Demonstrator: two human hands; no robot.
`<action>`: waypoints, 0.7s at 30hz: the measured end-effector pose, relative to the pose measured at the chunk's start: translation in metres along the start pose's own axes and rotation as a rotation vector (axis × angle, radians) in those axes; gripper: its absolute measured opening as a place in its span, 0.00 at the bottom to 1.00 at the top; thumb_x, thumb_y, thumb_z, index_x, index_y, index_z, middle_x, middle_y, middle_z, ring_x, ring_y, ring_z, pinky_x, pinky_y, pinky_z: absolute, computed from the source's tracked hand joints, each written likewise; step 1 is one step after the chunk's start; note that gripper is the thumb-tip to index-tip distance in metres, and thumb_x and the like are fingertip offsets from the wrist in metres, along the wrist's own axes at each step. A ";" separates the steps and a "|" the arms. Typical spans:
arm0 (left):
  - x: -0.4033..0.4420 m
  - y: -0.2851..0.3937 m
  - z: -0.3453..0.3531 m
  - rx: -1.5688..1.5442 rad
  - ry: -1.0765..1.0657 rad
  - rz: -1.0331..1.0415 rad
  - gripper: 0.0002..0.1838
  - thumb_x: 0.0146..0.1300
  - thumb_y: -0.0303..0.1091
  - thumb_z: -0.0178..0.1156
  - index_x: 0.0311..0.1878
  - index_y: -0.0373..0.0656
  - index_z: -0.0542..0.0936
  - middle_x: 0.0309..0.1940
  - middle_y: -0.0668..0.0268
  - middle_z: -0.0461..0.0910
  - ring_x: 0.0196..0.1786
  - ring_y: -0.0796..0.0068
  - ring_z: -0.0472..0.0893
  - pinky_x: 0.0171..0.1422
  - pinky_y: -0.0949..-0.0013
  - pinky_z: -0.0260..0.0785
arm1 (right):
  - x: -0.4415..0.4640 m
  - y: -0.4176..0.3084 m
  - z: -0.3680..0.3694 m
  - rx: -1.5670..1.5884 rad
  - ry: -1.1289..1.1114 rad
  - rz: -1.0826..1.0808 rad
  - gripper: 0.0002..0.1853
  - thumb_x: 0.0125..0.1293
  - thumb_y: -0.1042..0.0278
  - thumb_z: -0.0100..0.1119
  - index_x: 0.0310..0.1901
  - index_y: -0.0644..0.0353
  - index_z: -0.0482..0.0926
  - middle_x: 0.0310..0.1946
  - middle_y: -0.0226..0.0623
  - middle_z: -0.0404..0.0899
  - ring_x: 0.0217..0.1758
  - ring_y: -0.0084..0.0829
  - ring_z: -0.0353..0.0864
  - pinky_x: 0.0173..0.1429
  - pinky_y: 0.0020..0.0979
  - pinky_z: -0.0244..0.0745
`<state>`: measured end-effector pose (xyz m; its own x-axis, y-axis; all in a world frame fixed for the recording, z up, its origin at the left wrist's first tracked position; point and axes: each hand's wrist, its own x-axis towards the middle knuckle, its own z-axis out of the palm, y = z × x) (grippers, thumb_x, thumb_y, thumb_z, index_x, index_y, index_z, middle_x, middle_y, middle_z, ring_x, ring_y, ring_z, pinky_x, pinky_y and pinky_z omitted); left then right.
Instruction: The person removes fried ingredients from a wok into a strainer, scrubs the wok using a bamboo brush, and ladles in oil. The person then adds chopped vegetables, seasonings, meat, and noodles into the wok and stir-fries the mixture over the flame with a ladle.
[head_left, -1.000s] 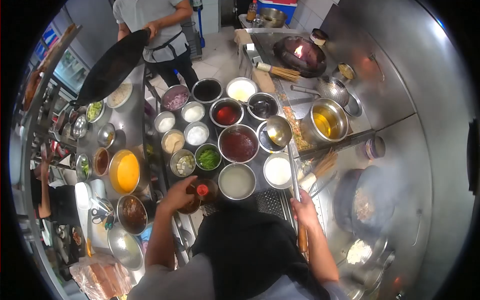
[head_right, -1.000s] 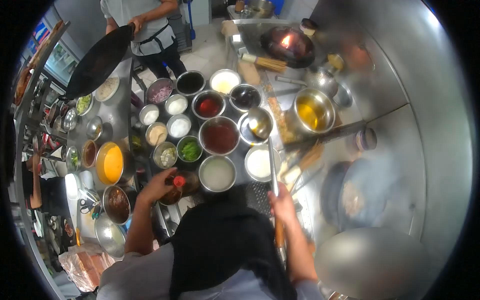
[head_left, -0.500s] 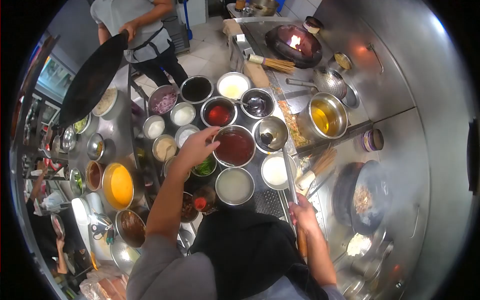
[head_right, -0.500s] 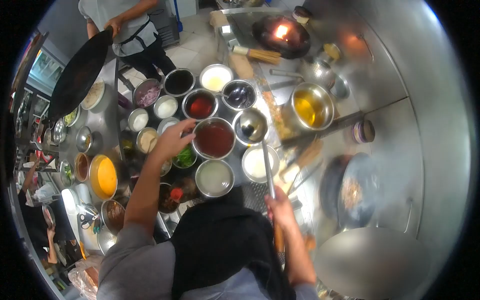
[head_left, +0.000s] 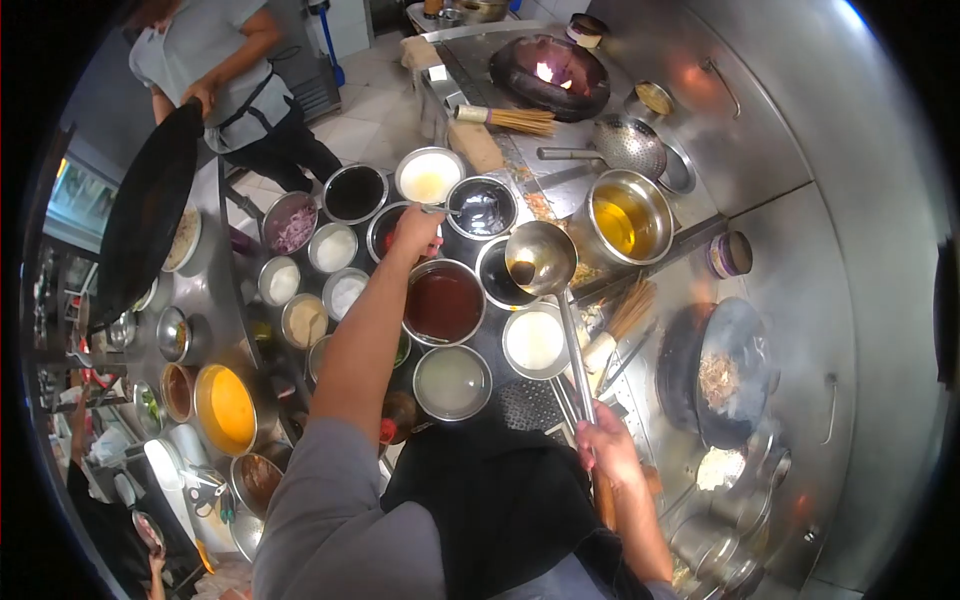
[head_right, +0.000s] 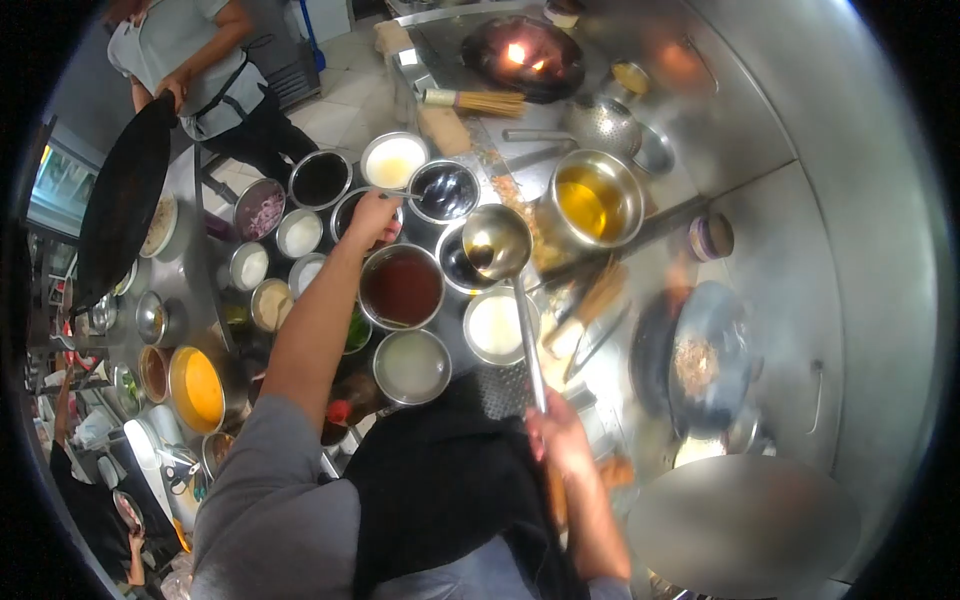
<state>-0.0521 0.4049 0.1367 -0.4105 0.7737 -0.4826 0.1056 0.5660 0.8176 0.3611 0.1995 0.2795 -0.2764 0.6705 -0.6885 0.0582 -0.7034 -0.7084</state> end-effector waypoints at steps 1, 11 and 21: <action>0.006 -0.002 0.003 -0.131 -0.031 -0.028 0.30 0.64 0.38 0.61 0.68 0.39 0.67 0.43 0.60 0.80 0.32 0.70 0.83 0.25 0.65 0.76 | -0.001 0.000 0.000 0.003 0.003 0.000 0.23 0.70 0.75 0.52 0.66 0.64 0.66 0.22 0.27 0.69 0.14 0.19 0.66 0.17 0.22 0.61; 0.023 0.001 0.015 -0.442 0.002 -0.124 0.17 0.65 0.41 0.59 0.54 0.44 0.77 0.39 0.67 0.76 0.34 0.73 0.78 0.29 0.64 0.72 | -0.005 -0.004 -0.001 -0.049 0.042 0.004 0.21 0.70 0.75 0.53 0.63 0.62 0.67 0.22 0.28 0.67 0.13 0.19 0.63 0.17 0.21 0.61; 0.026 -0.005 0.033 -0.487 0.027 -0.097 0.19 0.69 0.43 0.55 0.58 0.46 0.77 0.42 0.67 0.78 0.34 0.74 0.78 0.31 0.65 0.74 | -0.003 -0.005 -0.001 -0.084 0.040 0.005 0.20 0.70 0.75 0.51 0.63 0.62 0.67 0.22 0.27 0.67 0.14 0.19 0.63 0.18 0.21 0.62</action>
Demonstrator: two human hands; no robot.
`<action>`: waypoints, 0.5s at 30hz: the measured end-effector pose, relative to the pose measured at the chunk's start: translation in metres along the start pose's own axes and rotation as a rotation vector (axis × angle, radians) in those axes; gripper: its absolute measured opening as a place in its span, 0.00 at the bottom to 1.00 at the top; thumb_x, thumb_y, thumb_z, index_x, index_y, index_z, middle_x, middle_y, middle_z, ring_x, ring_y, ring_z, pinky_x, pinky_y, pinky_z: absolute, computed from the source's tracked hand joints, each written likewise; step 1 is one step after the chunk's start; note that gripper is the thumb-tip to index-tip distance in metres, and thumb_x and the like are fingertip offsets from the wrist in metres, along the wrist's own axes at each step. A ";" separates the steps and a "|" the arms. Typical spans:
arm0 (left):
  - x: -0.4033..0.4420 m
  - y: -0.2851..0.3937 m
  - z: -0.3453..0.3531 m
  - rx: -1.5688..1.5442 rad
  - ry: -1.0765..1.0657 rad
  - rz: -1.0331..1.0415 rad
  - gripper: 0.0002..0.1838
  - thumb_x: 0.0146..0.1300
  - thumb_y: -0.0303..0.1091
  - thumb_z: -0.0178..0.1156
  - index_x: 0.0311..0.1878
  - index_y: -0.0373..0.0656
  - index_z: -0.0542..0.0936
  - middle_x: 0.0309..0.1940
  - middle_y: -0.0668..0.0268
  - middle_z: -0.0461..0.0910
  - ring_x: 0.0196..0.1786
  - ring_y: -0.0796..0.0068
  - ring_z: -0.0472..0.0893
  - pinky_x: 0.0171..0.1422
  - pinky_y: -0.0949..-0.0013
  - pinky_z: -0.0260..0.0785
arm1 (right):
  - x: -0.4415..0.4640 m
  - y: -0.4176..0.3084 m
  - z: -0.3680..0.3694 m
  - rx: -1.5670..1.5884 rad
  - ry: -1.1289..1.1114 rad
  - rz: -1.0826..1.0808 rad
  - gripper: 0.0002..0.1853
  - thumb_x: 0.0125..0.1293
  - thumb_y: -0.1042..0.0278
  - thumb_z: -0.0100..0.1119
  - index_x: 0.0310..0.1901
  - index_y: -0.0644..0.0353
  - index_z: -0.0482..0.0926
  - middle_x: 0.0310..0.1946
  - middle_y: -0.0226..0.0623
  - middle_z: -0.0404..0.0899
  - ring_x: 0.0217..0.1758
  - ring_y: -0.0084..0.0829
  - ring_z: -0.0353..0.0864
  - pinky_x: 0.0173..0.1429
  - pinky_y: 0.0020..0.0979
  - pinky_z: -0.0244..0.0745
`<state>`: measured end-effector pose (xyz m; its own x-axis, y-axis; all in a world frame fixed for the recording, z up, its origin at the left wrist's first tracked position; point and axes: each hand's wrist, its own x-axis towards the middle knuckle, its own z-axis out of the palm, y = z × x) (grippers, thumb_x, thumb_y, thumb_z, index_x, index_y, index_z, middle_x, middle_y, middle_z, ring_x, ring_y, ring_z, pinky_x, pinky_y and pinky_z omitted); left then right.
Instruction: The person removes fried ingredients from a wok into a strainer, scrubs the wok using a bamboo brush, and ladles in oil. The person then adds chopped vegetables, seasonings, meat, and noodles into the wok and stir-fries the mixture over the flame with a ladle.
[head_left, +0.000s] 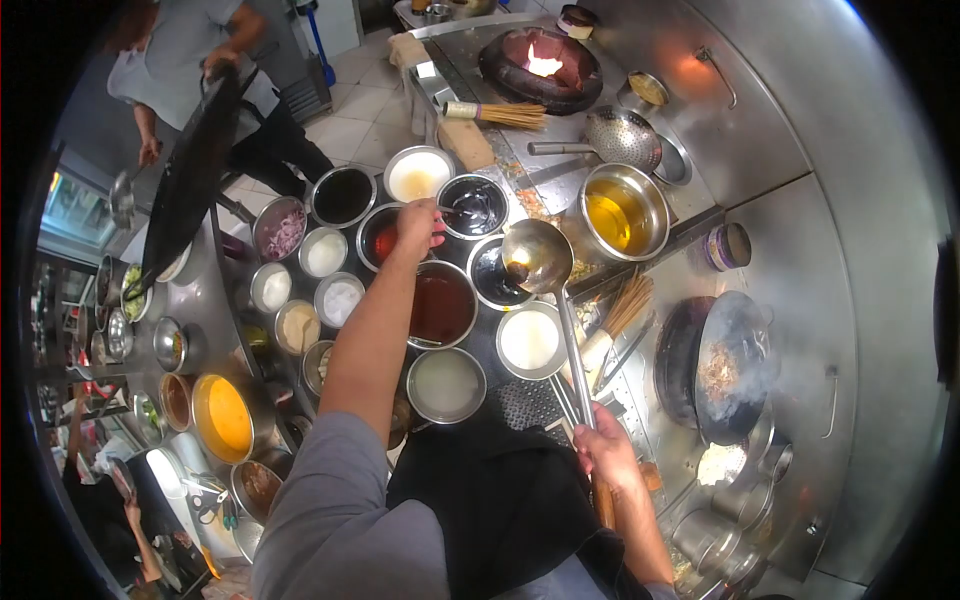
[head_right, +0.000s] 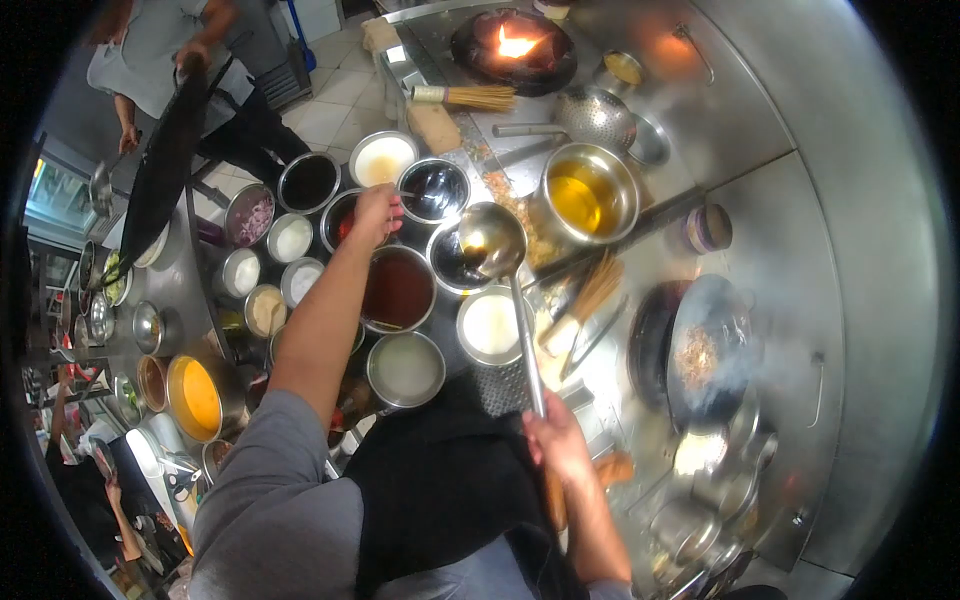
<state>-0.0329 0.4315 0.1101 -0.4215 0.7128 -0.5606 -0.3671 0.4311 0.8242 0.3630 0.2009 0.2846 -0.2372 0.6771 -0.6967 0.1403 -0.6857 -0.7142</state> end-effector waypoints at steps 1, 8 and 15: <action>0.000 -0.001 0.001 0.002 -0.006 -0.012 0.18 0.70 0.43 0.55 0.59 0.46 0.76 0.42 0.68 0.78 0.35 0.74 0.78 0.34 0.64 0.74 | 0.000 0.000 0.000 0.000 0.000 0.000 0.20 0.70 0.75 0.51 0.63 0.62 0.67 0.22 0.27 0.67 0.14 0.19 0.63 0.18 0.21 0.62; -0.005 -0.011 0.004 -0.040 -0.003 0.043 0.14 0.74 0.38 0.51 0.56 0.42 0.76 0.39 0.65 0.79 0.35 0.74 0.80 0.33 0.64 0.77 | 0.003 -0.013 0.004 0.079 -0.011 0.016 0.21 0.71 0.73 0.52 0.65 0.62 0.68 0.23 0.28 0.67 0.14 0.20 0.63 0.18 0.23 0.62; -0.017 -0.010 -0.012 -0.219 0.034 0.001 0.13 0.73 0.34 0.49 0.55 0.39 0.76 0.39 0.62 0.80 0.33 0.73 0.80 0.33 0.67 0.77 | 0.040 -0.036 0.016 0.231 -0.091 -0.026 0.21 0.73 0.71 0.52 0.65 0.62 0.69 0.23 0.28 0.68 0.15 0.20 0.62 0.19 0.23 0.61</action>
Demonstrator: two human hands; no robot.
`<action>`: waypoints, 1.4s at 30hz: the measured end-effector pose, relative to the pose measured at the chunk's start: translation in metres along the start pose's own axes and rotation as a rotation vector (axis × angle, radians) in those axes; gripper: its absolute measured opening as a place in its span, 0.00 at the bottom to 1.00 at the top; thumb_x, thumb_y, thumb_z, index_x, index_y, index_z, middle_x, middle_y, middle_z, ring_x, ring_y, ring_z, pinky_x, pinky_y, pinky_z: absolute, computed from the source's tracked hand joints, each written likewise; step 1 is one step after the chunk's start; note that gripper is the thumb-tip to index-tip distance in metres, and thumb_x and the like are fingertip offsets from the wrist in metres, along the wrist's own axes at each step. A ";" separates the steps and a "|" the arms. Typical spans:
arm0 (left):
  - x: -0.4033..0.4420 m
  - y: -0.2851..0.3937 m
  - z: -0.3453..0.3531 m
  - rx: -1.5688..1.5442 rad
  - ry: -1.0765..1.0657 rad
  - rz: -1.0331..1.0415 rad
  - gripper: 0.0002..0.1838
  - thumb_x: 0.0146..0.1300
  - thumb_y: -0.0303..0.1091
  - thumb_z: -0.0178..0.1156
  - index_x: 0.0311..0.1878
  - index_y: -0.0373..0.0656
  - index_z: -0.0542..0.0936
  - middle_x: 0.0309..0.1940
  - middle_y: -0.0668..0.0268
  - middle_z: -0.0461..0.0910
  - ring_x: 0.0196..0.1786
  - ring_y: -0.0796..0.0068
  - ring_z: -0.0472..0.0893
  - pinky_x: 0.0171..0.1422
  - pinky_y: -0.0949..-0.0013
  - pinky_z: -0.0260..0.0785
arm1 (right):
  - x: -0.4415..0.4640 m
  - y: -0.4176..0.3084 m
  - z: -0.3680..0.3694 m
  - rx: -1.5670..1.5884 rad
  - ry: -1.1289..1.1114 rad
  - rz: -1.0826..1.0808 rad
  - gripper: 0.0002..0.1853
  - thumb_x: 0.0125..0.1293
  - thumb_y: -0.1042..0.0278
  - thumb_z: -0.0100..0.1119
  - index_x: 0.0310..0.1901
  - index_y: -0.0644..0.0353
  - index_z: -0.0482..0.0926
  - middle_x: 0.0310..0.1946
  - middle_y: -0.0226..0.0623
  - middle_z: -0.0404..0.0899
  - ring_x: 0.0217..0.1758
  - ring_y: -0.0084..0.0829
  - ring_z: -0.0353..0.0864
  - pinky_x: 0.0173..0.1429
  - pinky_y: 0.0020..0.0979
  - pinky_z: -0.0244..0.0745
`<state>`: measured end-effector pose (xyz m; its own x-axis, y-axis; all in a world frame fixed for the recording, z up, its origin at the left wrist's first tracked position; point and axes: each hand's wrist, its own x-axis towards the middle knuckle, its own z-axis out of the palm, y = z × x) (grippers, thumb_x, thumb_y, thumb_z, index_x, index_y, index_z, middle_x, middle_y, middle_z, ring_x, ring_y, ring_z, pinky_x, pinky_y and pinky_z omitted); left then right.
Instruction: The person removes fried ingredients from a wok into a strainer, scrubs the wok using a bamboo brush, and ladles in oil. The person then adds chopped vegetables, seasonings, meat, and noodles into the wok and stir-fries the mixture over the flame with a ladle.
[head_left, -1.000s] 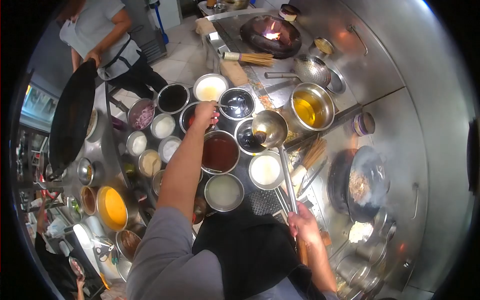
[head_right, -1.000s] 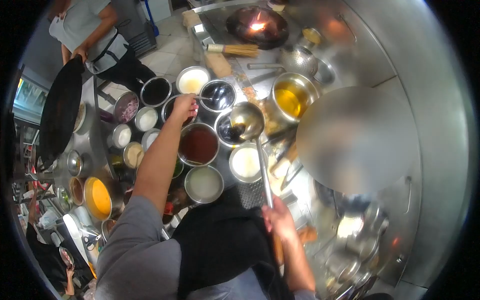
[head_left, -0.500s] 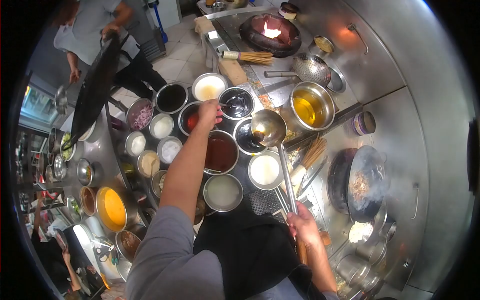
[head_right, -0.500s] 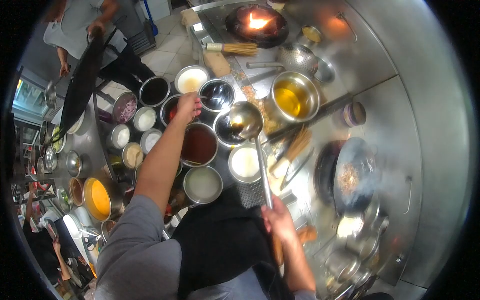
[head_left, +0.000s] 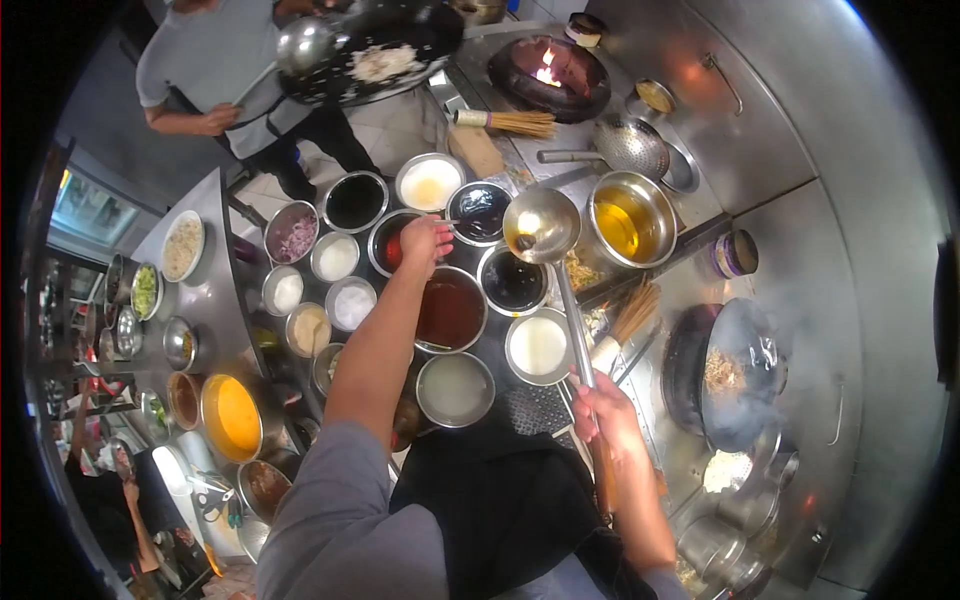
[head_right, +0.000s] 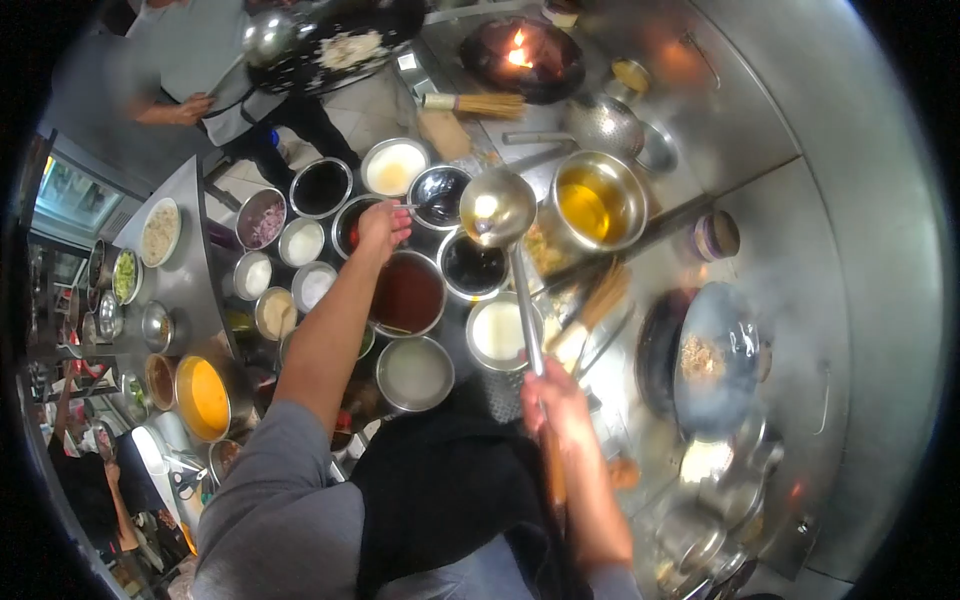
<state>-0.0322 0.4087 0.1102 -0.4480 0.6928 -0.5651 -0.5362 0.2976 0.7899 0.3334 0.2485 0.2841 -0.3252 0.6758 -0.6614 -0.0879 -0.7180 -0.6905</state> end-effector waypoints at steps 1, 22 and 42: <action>-0.002 0.001 -0.003 -0.008 -0.021 0.014 0.14 0.74 0.34 0.48 0.56 0.39 0.75 0.41 0.61 0.80 0.35 0.72 0.81 0.34 0.66 0.78 | 0.008 -0.003 0.004 -0.016 0.014 -0.008 0.21 0.73 0.71 0.51 0.66 0.62 0.69 0.23 0.28 0.68 0.15 0.19 0.62 0.19 0.23 0.60; -0.048 -0.021 0.005 1.619 -0.244 1.071 0.20 0.60 0.36 0.63 0.56 0.45 0.81 0.49 0.58 0.83 0.52 0.54 0.82 0.55 0.52 0.75 | -0.050 -0.007 -0.025 0.688 -0.284 -0.003 0.22 0.71 0.70 0.54 0.65 0.60 0.68 0.24 0.28 0.67 0.15 0.19 0.62 0.17 0.23 0.56; -0.396 -0.078 0.151 1.193 -1.068 1.289 0.14 0.57 0.29 0.68 0.48 0.43 0.84 0.47 0.60 0.84 0.51 0.58 0.81 0.57 0.57 0.70 | -0.109 0.103 -0.359 -0.809 1.196 -0.124 0.28 0.65 0.70 0.55 0.67 0.60 0.66 0.42 0.63 0.82 0.46 0.64 0.82 0.52 0.55 0.75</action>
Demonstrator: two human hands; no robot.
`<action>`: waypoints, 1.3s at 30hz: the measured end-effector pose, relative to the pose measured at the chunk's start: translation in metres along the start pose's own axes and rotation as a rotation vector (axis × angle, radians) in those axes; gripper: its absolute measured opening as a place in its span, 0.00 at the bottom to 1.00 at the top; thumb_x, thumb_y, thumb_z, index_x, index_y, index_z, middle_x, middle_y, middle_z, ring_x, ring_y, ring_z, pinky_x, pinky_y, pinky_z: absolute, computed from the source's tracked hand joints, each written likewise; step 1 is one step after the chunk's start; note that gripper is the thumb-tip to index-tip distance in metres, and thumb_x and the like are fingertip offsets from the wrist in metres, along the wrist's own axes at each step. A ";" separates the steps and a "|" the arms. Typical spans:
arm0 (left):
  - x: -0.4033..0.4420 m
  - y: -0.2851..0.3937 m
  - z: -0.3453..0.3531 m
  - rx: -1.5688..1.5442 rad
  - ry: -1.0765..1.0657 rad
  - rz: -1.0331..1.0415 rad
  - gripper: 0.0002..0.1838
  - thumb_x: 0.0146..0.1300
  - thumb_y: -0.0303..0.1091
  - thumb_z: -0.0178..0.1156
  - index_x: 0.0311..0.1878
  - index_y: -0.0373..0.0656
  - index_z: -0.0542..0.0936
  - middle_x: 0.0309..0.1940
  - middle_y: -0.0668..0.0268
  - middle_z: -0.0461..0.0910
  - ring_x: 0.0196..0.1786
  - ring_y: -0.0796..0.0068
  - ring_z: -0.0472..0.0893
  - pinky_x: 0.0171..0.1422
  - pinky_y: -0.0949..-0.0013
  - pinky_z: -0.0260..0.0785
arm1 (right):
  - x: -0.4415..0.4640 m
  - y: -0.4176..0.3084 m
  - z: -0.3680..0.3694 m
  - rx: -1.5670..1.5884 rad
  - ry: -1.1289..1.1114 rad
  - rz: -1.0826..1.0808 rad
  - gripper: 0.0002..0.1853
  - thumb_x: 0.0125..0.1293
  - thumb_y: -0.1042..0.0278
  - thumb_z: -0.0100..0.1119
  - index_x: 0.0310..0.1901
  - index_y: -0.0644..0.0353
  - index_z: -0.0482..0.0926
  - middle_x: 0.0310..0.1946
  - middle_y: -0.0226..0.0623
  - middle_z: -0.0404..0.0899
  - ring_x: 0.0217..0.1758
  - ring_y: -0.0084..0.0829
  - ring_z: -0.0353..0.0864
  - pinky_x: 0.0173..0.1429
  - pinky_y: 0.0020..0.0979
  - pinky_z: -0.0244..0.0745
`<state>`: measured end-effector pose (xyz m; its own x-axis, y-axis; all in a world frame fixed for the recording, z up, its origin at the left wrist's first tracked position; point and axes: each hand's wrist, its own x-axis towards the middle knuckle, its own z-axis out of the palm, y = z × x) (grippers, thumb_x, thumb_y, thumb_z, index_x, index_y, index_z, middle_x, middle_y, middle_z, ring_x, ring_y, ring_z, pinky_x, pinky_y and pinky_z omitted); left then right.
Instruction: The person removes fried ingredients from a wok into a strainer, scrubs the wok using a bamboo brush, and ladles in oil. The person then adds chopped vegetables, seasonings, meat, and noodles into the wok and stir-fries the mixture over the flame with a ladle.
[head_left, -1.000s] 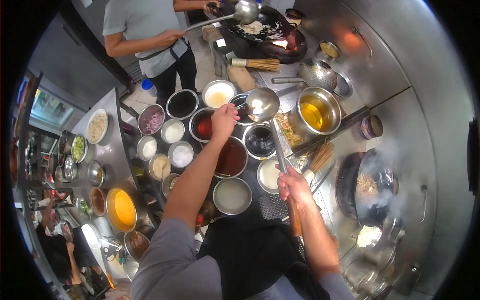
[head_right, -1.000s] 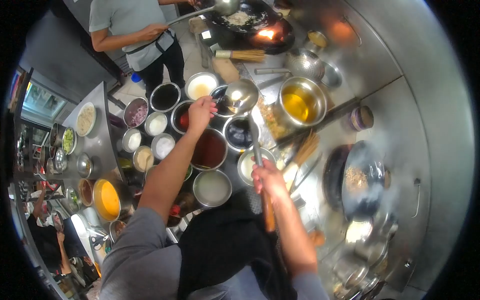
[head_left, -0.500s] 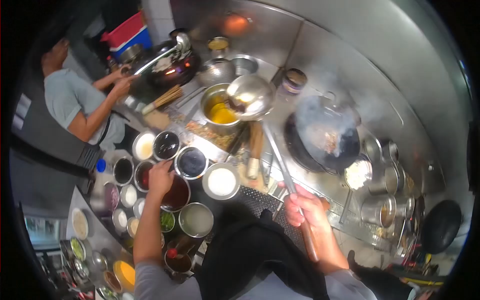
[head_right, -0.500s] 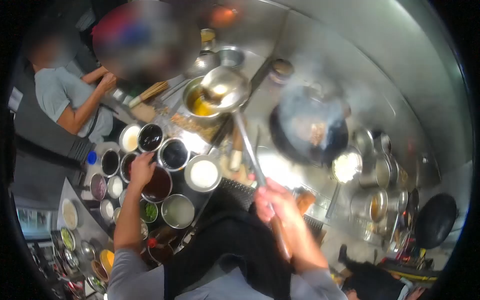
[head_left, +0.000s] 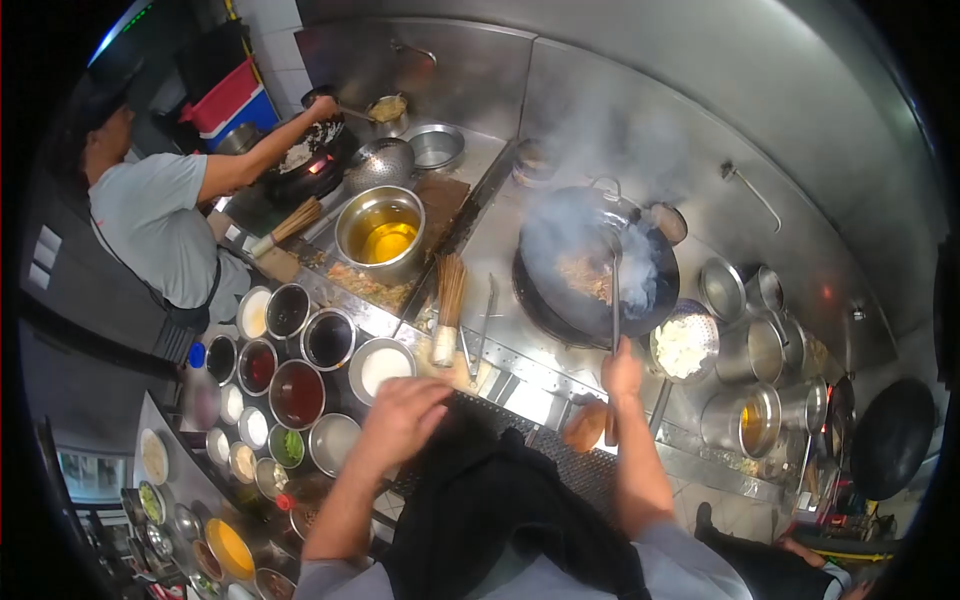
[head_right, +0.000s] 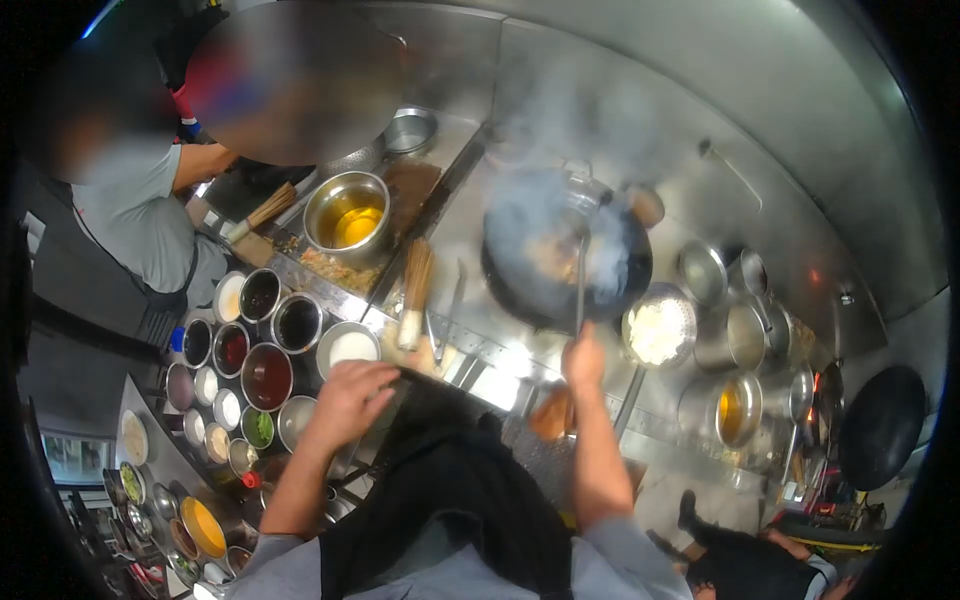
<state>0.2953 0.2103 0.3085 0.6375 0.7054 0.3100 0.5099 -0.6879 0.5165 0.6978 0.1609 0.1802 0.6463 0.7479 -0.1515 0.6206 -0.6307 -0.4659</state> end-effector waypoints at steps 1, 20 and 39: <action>0.002 0.015 0.014 -0.067 0.008 -0.015 0.14 0.57 0.29 0.68 0.48 0.43 0.84 0.48 0.60 0.84 0.52 0.59 0.81 0.59 0.58 0.69 | -0.004 0.003 0.002 0.012 0.063 -0.015 0.28 0.64 0.70 0.54 0.67 0.60 0.65 0.40 0.63 0.82 0.45 0.64 0.82 0.51 0.56 0.75; -0.176 0.025 -0.081 -1.074 0.126 -0.985 0.28 0.68 0.24 0.55 0.72 0.43 0.66 0.25 0.70 0.72 0.21 0.82 0.73 0.23 0.75 0.68 | -0.176 -0.132 0.069 1.174 -0.871 -0.285 0.29 0.72 0.72 0.56 0.72 0.59 0.61 0.54 0.45 0.80 0.46 0.31 0.83 0.53 0.30 0.79; -0.322 -0.180 -0.142 -0.586 0.693 -1.292 0.09 0.65 0.26 0.54 0.48 0.39 0.75 0.21 0.68 0.73 0.15 0.76 0.72 0.18 0.68 0.68 | -0.236 0.000 0.156 0.666 -0.533 -0.304 0.15 0.76 0.74 0.48 0.61 0.69 0.72 0.37 0.34 0.80 0.35 0.21 0.78 0.41 0.22 0.75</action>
<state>-0.0832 0.1311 0.2291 -0.4941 0.7909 -0.3610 0.0882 0.4587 0.8842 0.4758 0.0163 0.0794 0.1024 0.9638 -0.2462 0.2382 -0.2641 -0.9346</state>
